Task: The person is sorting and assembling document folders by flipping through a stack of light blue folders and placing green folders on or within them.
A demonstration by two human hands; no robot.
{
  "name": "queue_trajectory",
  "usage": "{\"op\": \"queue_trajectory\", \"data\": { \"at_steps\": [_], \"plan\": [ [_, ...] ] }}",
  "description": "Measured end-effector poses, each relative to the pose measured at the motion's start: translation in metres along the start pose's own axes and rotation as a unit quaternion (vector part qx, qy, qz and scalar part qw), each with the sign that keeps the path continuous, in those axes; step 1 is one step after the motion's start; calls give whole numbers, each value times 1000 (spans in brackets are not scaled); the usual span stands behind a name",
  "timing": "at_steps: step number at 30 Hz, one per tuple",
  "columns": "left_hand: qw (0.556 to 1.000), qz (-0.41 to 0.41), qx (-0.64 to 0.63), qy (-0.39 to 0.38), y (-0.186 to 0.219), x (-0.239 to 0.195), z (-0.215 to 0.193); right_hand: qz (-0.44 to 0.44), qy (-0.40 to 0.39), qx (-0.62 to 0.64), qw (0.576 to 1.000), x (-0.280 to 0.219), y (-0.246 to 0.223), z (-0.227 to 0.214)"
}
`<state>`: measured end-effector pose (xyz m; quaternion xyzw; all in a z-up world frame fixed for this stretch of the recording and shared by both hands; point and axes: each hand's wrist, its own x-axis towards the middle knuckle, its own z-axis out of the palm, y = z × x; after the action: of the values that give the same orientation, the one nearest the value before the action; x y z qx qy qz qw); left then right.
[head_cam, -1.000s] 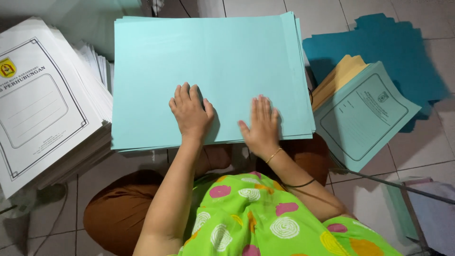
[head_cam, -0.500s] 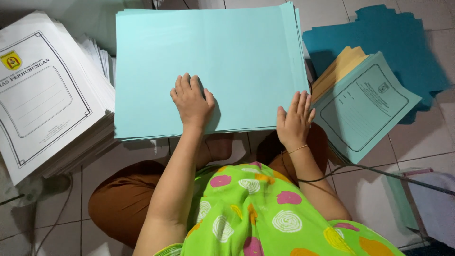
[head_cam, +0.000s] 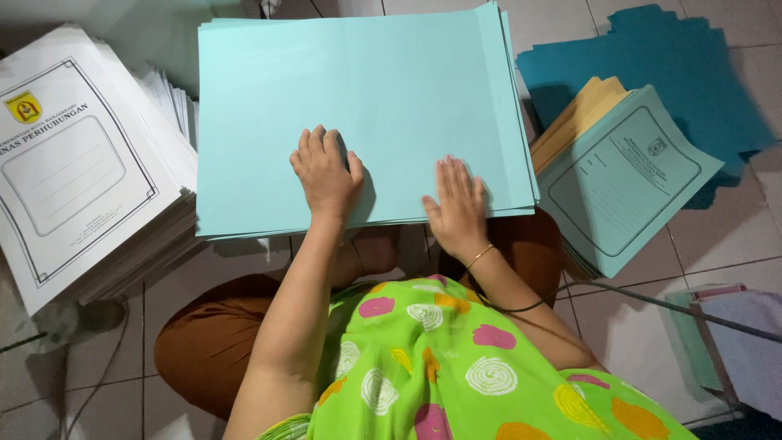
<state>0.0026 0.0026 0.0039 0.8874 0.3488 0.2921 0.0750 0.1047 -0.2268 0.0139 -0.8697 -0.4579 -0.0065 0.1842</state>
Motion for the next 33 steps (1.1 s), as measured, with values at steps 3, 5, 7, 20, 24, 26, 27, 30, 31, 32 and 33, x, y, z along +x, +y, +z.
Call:
{"op": "queue_trajectory", "data": {
  "at_steps": [3,5,7,20,24,26,27,30,31,32,33],
  "plan": [
    [996,82,-32,9,3,-1,-4,95,12,-15,995,2,52,-21],
    [989,140,-26,-44,9,0,-15,99,2,-12,995,16,76,-30],
    [975,197,-19,-97,13,2,-25,103,-6,-9,995,33,91,-36],
    [923,268,53,-272,-15,114,36,118,-40,-61,990,72,75,-54],
    [944,187,93,-257,-33,195,95,119,-37,-65,990,72,74,-55],
    [950,150,86,-260,-21,198,85,119,-34,-68,990,72,76,-53],
    [955,112,80,-263,-17,198,79,118,-31,-70,990,71,76,-52],
    [955,175,97,-221,-11,158,74,133,-43,-54,989,71,72,-58],
    [955,172,100,-220,-7,133,56,129,-43,-52,989,70,72,-59],
    [940,225,92,-239,-4,108,39,130,-42,-56,989,70,72,-59],
    [922,277,84,-259,1,83,23,132,-42,-59,989,69,73,-58]
  ]
}}
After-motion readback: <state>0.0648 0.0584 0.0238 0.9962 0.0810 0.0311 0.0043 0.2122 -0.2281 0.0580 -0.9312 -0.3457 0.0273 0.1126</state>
